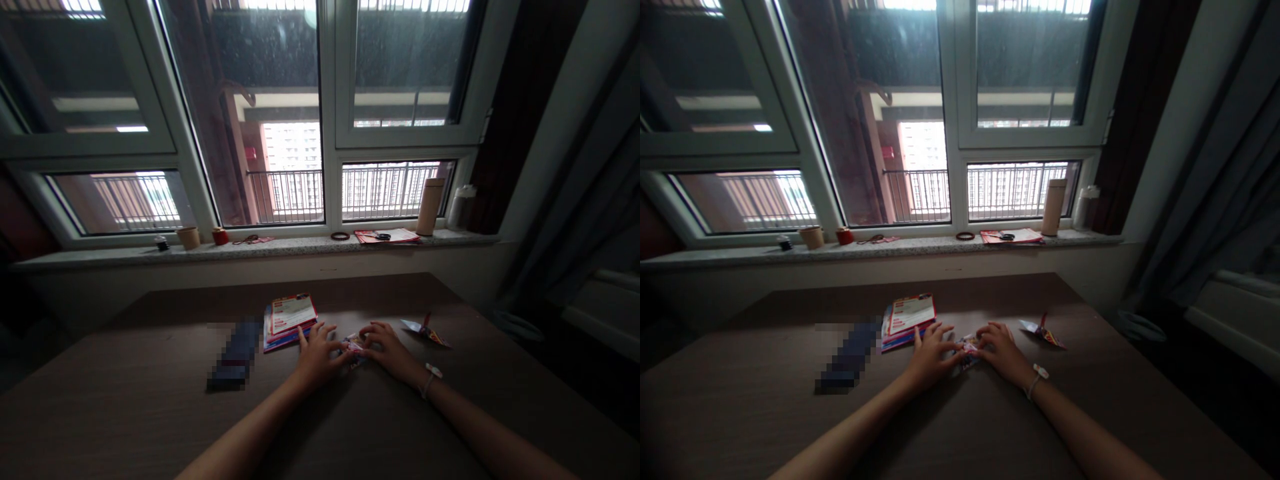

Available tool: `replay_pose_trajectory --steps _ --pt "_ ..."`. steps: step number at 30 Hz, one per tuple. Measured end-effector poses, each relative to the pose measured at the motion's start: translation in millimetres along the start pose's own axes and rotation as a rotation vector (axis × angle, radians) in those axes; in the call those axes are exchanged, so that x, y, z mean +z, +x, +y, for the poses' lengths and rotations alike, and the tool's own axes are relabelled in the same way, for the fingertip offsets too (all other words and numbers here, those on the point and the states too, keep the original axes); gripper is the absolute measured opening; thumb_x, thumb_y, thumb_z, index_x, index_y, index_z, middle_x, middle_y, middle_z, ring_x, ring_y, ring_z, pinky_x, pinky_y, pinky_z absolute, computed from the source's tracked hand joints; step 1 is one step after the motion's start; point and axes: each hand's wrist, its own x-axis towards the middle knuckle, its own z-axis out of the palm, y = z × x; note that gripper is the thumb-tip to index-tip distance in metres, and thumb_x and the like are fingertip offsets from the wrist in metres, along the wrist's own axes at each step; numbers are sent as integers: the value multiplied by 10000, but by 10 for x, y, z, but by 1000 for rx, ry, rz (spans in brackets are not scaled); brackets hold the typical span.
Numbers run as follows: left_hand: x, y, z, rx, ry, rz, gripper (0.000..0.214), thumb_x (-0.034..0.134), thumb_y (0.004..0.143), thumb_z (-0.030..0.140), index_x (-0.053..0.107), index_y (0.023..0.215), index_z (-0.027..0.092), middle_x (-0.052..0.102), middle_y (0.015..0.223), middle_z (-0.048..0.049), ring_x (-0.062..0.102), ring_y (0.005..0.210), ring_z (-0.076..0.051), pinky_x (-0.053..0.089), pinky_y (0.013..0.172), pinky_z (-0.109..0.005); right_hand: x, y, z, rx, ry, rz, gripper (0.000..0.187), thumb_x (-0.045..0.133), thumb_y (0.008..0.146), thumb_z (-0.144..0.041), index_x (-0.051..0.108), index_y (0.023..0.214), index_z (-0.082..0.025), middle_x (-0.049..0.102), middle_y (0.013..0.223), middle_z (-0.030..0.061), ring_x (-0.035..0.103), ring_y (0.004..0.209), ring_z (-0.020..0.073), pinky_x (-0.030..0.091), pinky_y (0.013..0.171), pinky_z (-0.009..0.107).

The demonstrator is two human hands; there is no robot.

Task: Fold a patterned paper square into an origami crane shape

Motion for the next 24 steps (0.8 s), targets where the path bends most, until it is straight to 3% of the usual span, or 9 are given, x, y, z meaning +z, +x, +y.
replay_pose_trajectory --steps 8,24 --pt "-46 16 37 -54 -3 18 205 615 818 512 738 858 354 530 1328 6 290 1335 -351 -27 1035 -739 23 -4 4 38 -77 9 245 555 864 -474 661 811 -260 601 1188 1 385 1231 258 264 1067 434" --pt "11 17 11 -65 56 28 139 656 803 424 693 919 357 516 1334 18 274 1346 -340 -45 1021 -747 21 10 -160 115 -184 7 287 519 873 -499 641 777 -256 584 1185 0 426 1193 251 226 1072 489"
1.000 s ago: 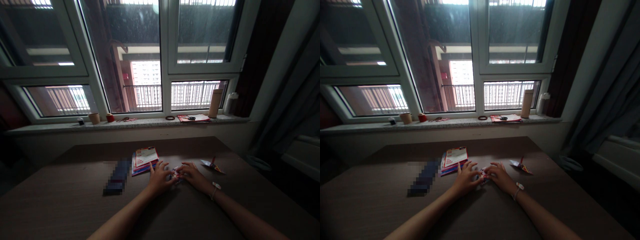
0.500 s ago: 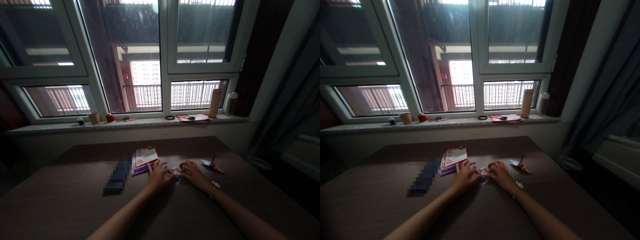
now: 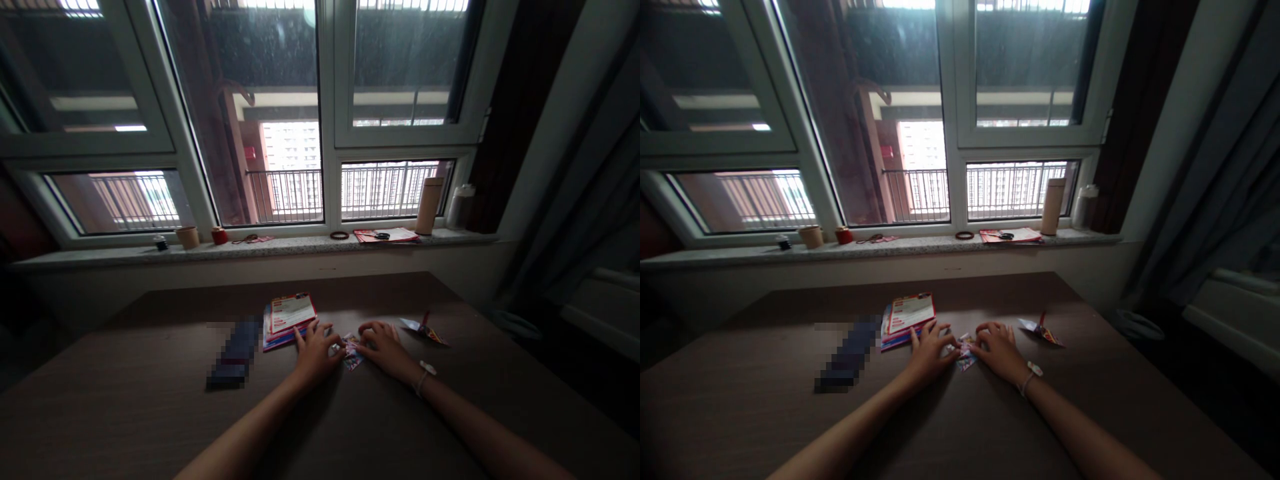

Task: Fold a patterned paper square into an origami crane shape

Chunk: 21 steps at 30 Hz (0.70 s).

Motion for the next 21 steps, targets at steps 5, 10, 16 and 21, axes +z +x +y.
replay_pose_trajectory --steps 5,10,16,21 --pt "7 1 1 4 12 0 138 648 811 419 691 923 352 515 1337 17 273 1346 -342 -43 1021 -748 31 -31 -36 5 -37 46 244 540 869 -459 625 785 -247 596 1157 15 449 1170 249 217 1081 504" --pt "9 1 10 0 20 -6 143 635 822 417 692 933 348 514 1343 15 272 1345 -337 -44 1027 -743 25 -87 -108 -103 -95 59 167 506 900 -374 631 970 -289 605 1119 12 379 1256 255 126 1113 534" --pt "16 -2 0 12 12 3 143 632 824 425 690 931 351 513 1344 16 271 1346 -346 -34 1016 -758 13 -71 -138 -55 -86 66 181 565 858 -444 661 930 -308 603 1102 14 424 1189 272 190 1078 534" --pt "-1 -7 11 40 -3 13 109 644 819 405 707 866 330 518 1341 26 290 1335 -339 -25 1033 -743 33 -45 -80 -23 -74 103 153 550 871 -387 666 900 -291 609 1059 25 469 1117 255 251 1044 492"
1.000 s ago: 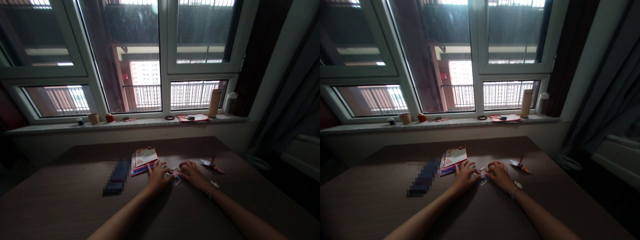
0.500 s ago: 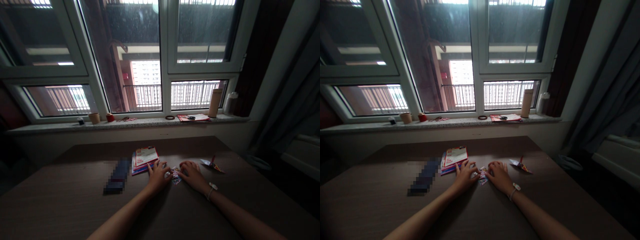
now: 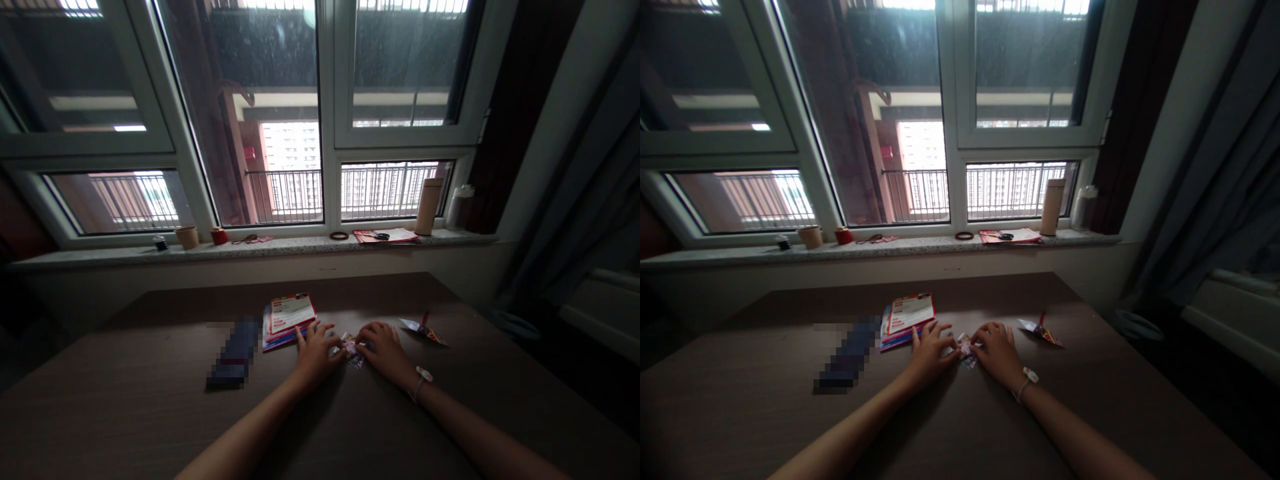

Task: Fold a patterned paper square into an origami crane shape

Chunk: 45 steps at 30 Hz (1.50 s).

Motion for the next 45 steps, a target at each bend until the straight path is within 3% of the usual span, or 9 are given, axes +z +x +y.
replay_pose_trajectory --steps 5,9,13,17,26,35,45 --pt "-8 -8 9 74 -40 -37 132 691 780 421 714 895 361 535 1331 26 309 1321 -341 -32 1023 -756 17 1 60 18 -74 115 134 537 879 -319 645 899 -241 613 994 43 503 1039 246 268 1036 485" --pt "9 -17 7 81 -37 -16 138 708 768 400 711 893 342 544 1327 12 309 1323 -343 -31 1029 -751 -2 -33 4 -74 -126 133 145 522 890 -289 654 861 -234 626 965 35 511 1032 237 180 1085 534" --pt "0 -31 19 90 -29 6 128 698 778 392 700 893 336 550 1318 22 321 1320 -333 -23 1041 -744 -37 -77 -82 -113 -133 85 197 513 904 -352 697 885 -282 664 921 18 520 1023 234 76 1106 585" --pt "-37 -43 38 111 -24 2 147 674 798 391 696 929 330 550 1323 14 318 1325 -329 -14 1066 -719 -47 -97 -111 -114 -122 63 219 495 917 -400 688 1008 -351 684 1026 5 512 1071 243 35 1092 629" --pt "-16 -35 2 134 -50 -26 191 685 784 434 705 957 355 550 1327 7 316 1327 -333 18 1072 -710 2 -44 5 -98 -24 -67 267 455 940 -399 630 1141 -397 605 1275 -16 452 1208 268 75 1080 660" --pt "-14 -25 -8 72 -51 -47 310 717 741 467 683 1041 397 533 1338 10 307 1323 -336 -19 1059 -717 36 -43 37 -139 -72 -67 287 470 933 -355 611 1176 -412 583 1309 -8 430 1253 285 96 1082 677" --pt "-36 -18 14 67 -67 -54 262 721 741 460 706 996 402 540 1337 10 312 1321 -344 -3 1050 -730 3 -54 -2 -179 -124 -69 312 445 942 -306 590 1204 -393 572 1313 10 429 1246 275 115 1083 669"
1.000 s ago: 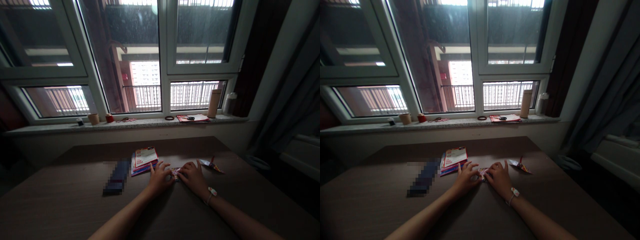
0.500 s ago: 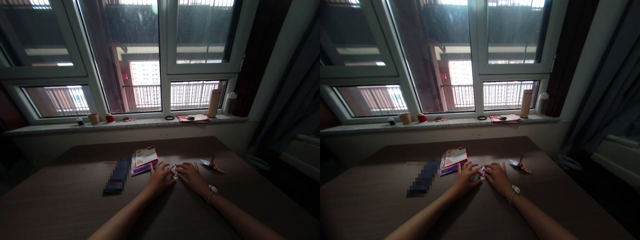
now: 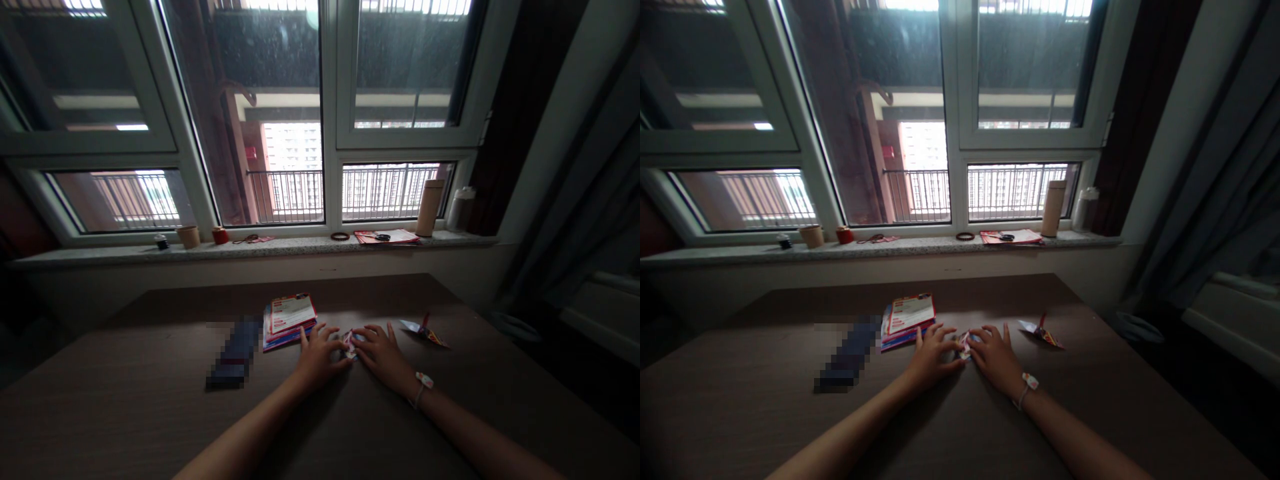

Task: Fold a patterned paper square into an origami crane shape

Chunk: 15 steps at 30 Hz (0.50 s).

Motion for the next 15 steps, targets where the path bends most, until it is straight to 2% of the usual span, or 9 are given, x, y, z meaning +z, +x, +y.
replay_pose_trajectory --steps 15 --pt "21 8 -30 -10 20 -3 259 728 732 464 707 986 423 541 1327 22 323 1317 -346 -1 1037 -741 -9 10 62 -21 36 -28 272 475 937 -334 622 1159 -388 532 1346 6 409 1257 270 142 1087 647"
